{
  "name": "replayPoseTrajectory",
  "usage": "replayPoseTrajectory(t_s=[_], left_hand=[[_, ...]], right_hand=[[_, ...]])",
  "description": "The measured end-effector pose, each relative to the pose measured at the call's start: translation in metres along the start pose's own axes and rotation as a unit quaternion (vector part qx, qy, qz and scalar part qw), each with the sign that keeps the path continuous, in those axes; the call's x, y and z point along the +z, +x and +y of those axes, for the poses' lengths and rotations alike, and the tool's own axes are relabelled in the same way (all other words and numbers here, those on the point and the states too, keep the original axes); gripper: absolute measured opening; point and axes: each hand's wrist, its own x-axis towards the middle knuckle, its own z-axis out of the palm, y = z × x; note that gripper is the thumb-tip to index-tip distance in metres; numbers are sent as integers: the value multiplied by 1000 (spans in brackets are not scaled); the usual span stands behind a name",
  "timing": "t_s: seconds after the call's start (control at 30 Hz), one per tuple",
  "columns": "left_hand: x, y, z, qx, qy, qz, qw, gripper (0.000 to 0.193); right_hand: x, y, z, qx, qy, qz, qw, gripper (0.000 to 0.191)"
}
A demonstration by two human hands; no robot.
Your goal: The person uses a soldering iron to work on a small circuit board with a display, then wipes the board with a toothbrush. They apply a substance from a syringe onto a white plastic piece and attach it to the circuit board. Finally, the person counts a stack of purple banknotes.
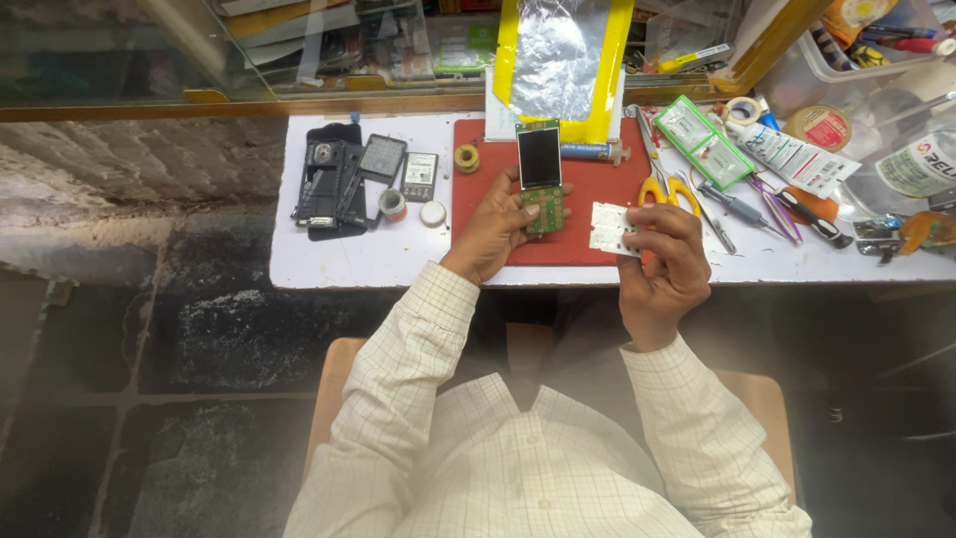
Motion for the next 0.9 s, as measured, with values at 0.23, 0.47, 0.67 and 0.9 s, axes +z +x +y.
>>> replayPoseTrajectory(t_s=[0.23, 0.47, 0.67, 0.9], left_hand=[[1, 3, -2, -9, 13, 9, 1000, 55], [2, 1, -1, 15, 21, 3, 1000, 60], [9, 0, 5, 1, 53, 16, 998, 59], [19, -6, 13, 12, 31, -2, 999, 61]], right_hand=[[3, -10, 12, -8, -4, 10, 1000, 27], [5, -16, 24, -47, 16, 33, 998, 27], [-1, -7, 31, -68, -35, -8, 997, 26], [-4, 3, 32, 15, -16, -32, 999, 22]])
